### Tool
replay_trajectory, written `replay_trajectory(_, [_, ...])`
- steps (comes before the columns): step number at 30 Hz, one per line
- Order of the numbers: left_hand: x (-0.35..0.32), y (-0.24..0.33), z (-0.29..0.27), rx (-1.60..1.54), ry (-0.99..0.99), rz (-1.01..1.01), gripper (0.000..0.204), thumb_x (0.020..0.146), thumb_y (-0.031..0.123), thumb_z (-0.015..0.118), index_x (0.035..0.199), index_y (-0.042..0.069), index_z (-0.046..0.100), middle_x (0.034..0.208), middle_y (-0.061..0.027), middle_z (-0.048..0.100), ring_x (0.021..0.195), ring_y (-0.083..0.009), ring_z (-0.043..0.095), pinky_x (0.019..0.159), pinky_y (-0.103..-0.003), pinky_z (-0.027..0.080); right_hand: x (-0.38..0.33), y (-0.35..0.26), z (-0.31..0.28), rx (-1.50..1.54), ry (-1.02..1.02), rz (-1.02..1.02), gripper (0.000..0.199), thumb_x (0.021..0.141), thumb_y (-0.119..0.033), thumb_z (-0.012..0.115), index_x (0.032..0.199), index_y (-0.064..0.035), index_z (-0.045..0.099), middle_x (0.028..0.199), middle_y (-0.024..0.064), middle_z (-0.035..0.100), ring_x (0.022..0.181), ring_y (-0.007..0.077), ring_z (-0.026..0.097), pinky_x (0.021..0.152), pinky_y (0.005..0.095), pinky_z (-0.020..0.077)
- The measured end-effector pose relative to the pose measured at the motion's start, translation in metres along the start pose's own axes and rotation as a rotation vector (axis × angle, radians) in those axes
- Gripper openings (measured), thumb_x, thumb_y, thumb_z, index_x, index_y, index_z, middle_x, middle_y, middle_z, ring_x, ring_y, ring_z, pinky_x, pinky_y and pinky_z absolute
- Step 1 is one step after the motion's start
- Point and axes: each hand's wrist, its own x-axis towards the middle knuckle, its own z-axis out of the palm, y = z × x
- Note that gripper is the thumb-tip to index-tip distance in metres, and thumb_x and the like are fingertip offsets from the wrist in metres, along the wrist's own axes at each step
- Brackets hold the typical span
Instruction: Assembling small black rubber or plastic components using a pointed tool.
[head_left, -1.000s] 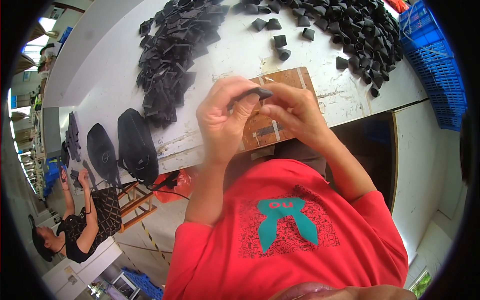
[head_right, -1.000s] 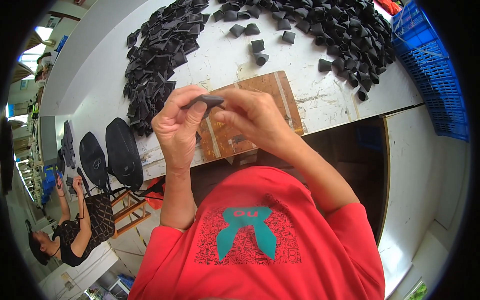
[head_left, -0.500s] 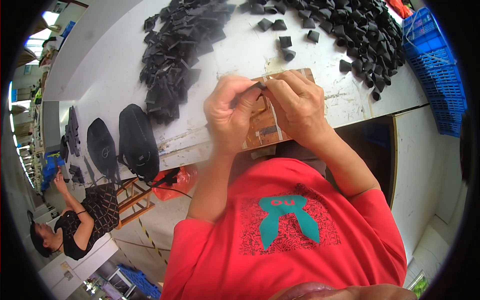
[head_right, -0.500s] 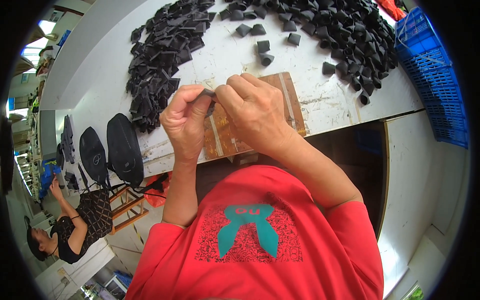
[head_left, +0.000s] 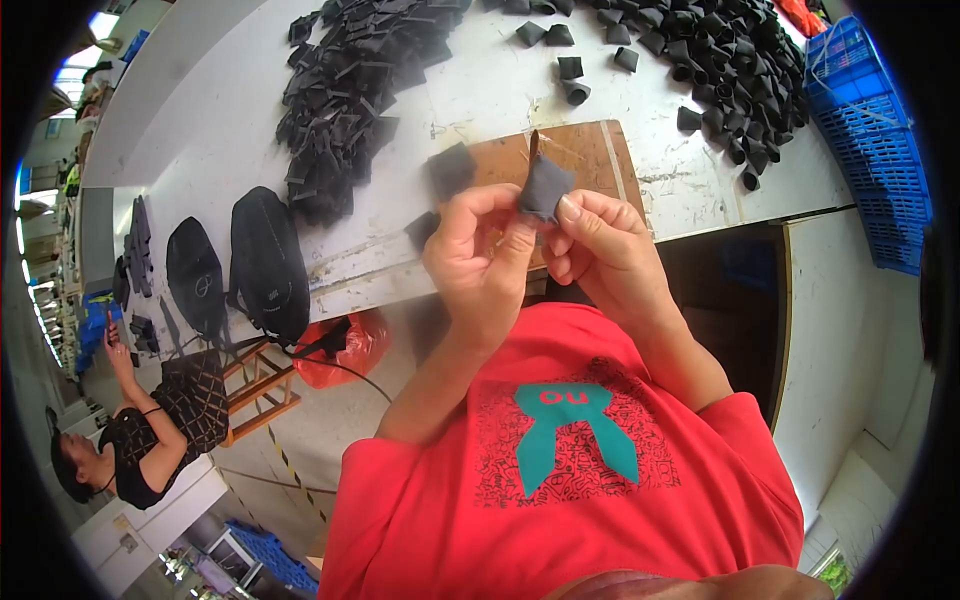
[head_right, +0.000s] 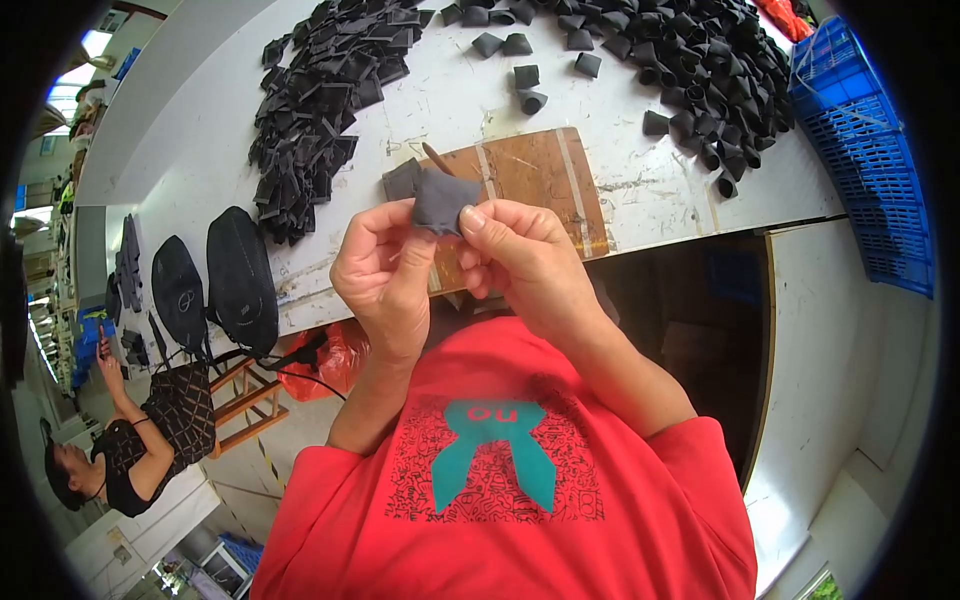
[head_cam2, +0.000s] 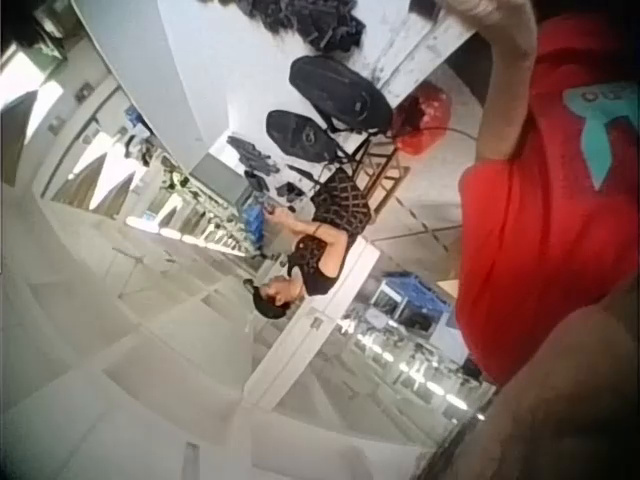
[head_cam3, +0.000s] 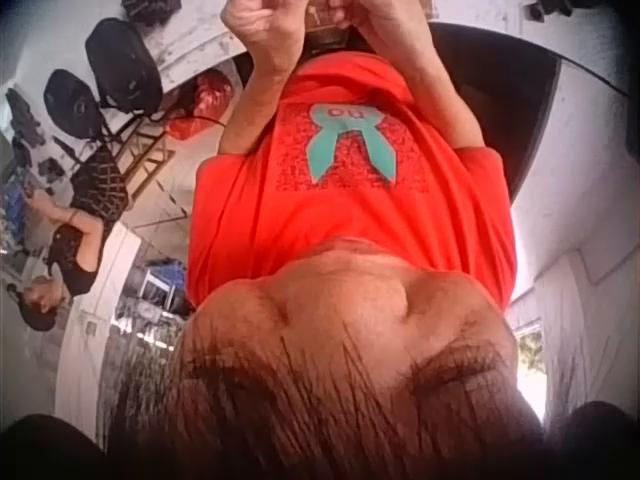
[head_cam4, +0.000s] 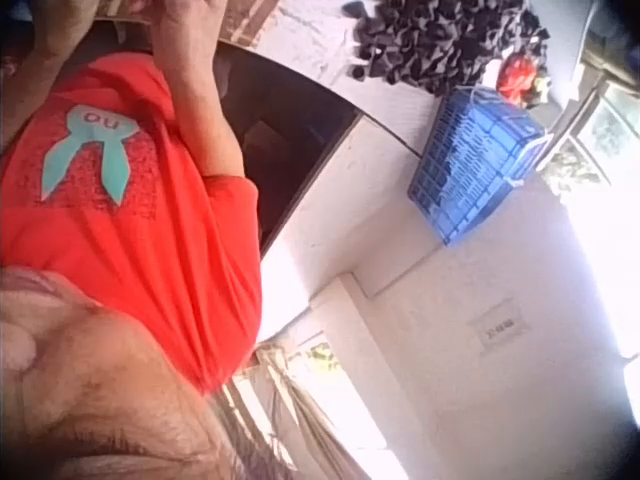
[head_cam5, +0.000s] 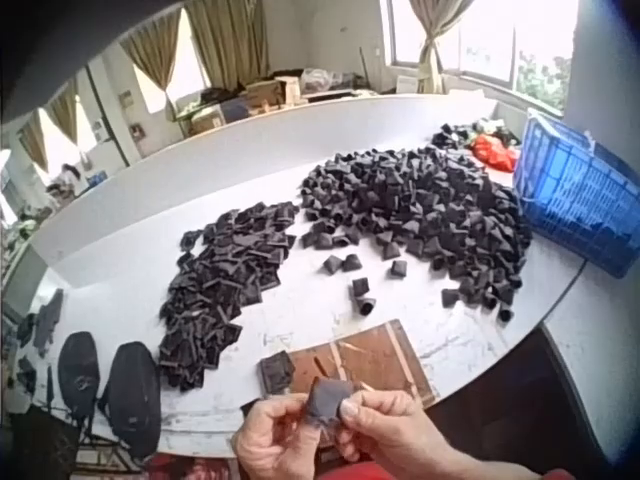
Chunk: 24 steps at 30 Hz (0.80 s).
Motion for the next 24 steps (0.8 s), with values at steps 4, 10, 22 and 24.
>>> replay_trajectory(4, [-0.006, -0.006, -0.008, 0.122, 0.064, -0.104, 0.011, 0.077, -0.003, 0.060, 0.085, -0.002, 0.053, 0.075, -0.0035, 0.057, 0.064, -0.0060, 0.053, 0.056, -0.019, 0.043, -0.006, 0.006, -0.002, -1.059, 0.298, -0.666, 0.014, 0.079, -0.014, 0.060, 0.082, -0.0004, 0.057, 0.068, 0.0042, 0.054, 0.054, 0.0087, 0.047, 0.046, 0.0210, 0.0370])
replay_trajectory(10, [-0.003, 0.002, -0.009, 0.062, 0.003, -0.318, 0.008, 0.077, -0.004, 0.058, 0.083, -0.002, 0.053, 0.074, -0.0042, 0.057, 0.063, -0.0057, 0.054, 0.053, -0.018, 0.043, -0.004, 0.007, 0.002, -1.233, 0.073, -0.843, 0.022, 0.064, 0.003, 0.066, 0.084, -0.0023, 0.057, 0.075, 0.0076, 0.055, 0.062, 0.0175, 0.056, 0.050, 0.0259, 0.0455])
replay_trajectory(22, [-0.019, -0.030, -0.007, 0.256, -0.094, -0.325, 0.010, 0.076, -0.006, 0.052, 0.082, 0.001, 0.048, 0.062, 0.0011, 0.052, 0.053, -0.0012, 0.046, 0.046, -0.016, 0.036, 0.011, 0.004, -0.033, -1.801, -0.082, -1.428, 0.019, 0.059, -0.002, 0.059, 0.077, 0.0043, 0.055, 0.069, 0.0092, 0.048, 0.053, 0.0189, 0.046, 0.044, 0.0265, 0.0374])
replay_trajectory(24, [-0.012, -0.040, -0.021, 0.143, -0.056, -0.302, 0.009, 0.077, -0.003, 0.052, 0.085, 0.001, 0.049, 0.065, 0.0007, 0.052, 0.056, -0.0018, 0.046, 0.048, -0.016, 0.036, 0.022, -0.009, -0.036, -1.646, 0.067, -1.445, 0.011, 0.068, 0.002, 0.057, 0.079, 0.0024, 0.056, 0.067, 0.0092, 0.051, 0.054, 0.0203, 0.050, 0.046, 0.0266, 0.0400])
